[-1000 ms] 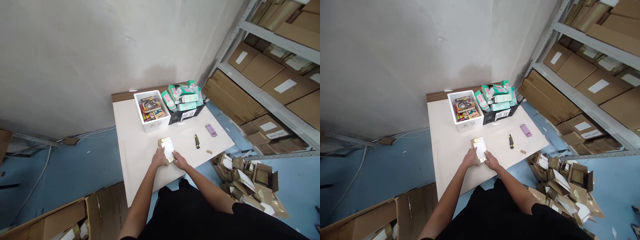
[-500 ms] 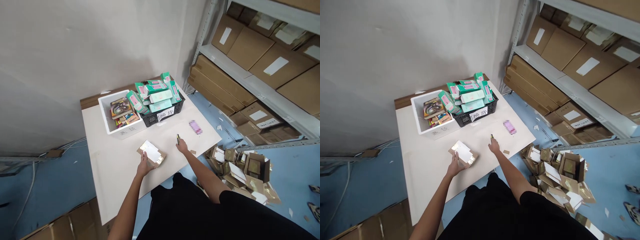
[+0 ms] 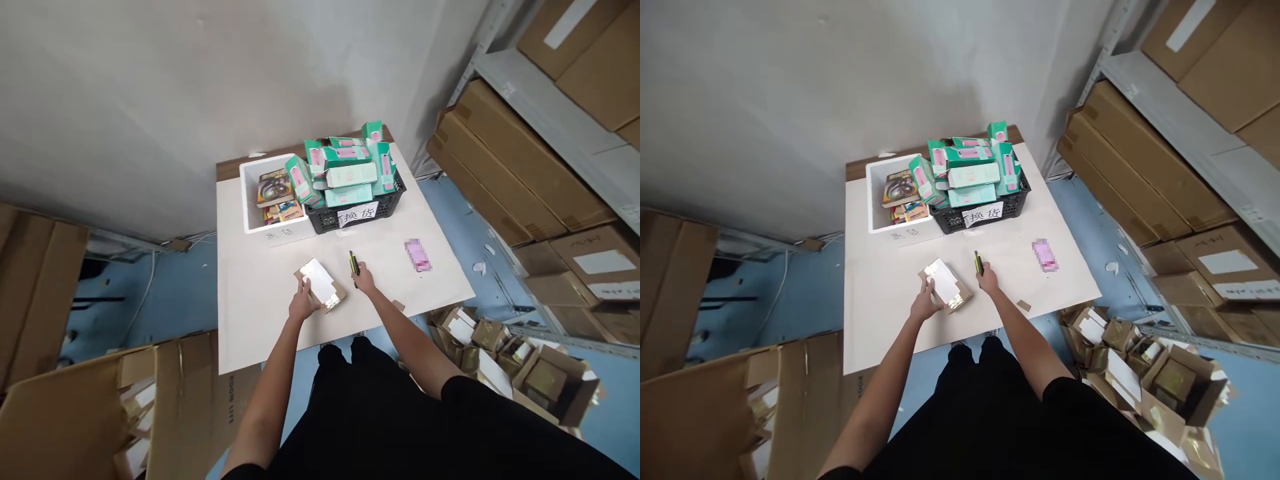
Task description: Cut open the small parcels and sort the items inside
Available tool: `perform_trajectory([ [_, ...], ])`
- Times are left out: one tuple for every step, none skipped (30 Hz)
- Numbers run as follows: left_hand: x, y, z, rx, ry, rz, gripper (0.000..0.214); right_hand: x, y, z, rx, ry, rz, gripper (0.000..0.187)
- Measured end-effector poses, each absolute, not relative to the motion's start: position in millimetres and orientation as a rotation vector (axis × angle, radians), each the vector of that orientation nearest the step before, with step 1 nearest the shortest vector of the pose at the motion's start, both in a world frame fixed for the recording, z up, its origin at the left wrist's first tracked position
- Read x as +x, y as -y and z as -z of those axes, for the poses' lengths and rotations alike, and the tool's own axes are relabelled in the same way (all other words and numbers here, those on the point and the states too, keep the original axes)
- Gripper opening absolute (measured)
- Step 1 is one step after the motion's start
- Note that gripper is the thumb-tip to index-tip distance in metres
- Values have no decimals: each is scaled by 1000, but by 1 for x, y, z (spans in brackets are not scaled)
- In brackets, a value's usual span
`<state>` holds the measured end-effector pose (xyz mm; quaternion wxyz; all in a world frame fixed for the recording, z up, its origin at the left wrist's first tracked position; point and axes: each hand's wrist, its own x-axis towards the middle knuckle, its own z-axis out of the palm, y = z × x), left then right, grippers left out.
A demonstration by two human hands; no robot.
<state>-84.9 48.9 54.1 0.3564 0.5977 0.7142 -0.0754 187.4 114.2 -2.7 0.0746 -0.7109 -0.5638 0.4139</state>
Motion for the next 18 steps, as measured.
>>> perform_trajectory([
  [-84, -49, -54, 1532, -1839, 204, 129, 172, -118, -10, -2019, 1780, -1218, 52],
  [-84, -50, -54, 1521, -1834, 207, 130, 155, -121, -23, -1918, 1880, -1199, 57],
  [-83, -50, -54, 1513, -1830, 206, 132, 137, -124, -36, -1825, 1981, -1182, 61],
  [-83, -50, -53, 1509, -1830, 201, 133, 120, -126, -48, -1738, 2075, -1159, 62],
  [-84, -50, -52, 1507, -1832, 194, 133, 103, -128, -58, -1669, 2160, -1141, 62],
  [-84, -50, -50, 1505, -1836, 186, 133, 88, -130, -66, -1629, 2238, -1137, 61],
  [-84, -49, -49, 1502, -1840, 176, 132, 75, -130, -71, -1617, 2307, -1146, 60],
  [-84, -49, -47, 1499, -1840, 165, 133, 64, -130, -74, -1632, 2366, -1163, 60],
  [-85, -48, -46, 1494, -1839, 150, 133, 56, -128, -74, -1667, 2412, -1178, 60],
  [-85, -47, -44, 1488, -1837, 134, 133, 51, -126, -73, -1704, 2447, -1185, 61],
  [-85, -47, -43, 1483, -1835, 118, 134, 47, -123, -72, -1741, 2470, -1180, 62],
  [-85, -46, -43, 1480, -1833, 103, 134, 45, -120, -70, -1771, 2483, -1164, 63],
  [-86, -46, -42, 1480, -1832, 93, 135, 43, -116, -68, -1795, 2490, -1143, 65],
  [-86, -45, -42, 1480, -1835, 88, 135, 43, -113, -67, -1814, 2499, -1125, 67],
  [-86, -45, -42, 1481, -1841, 91, 136, 42, -111, -68, -1833, 2510, -1110, 69],
  [-87, -44, -43, 1482, -1845, 98, 136, 41, -109, -70, -1853, 2527, -1095, 72],
  [-88, -43, -43, 1487, -1849, 104, 136, 40, -108, -72, -1874, 2552, -1078, 74],
  [-89, -42, -43, 1494, -1853, 108, 136, 38, -107, -76, -1892, 2587, -1058, 77],
])
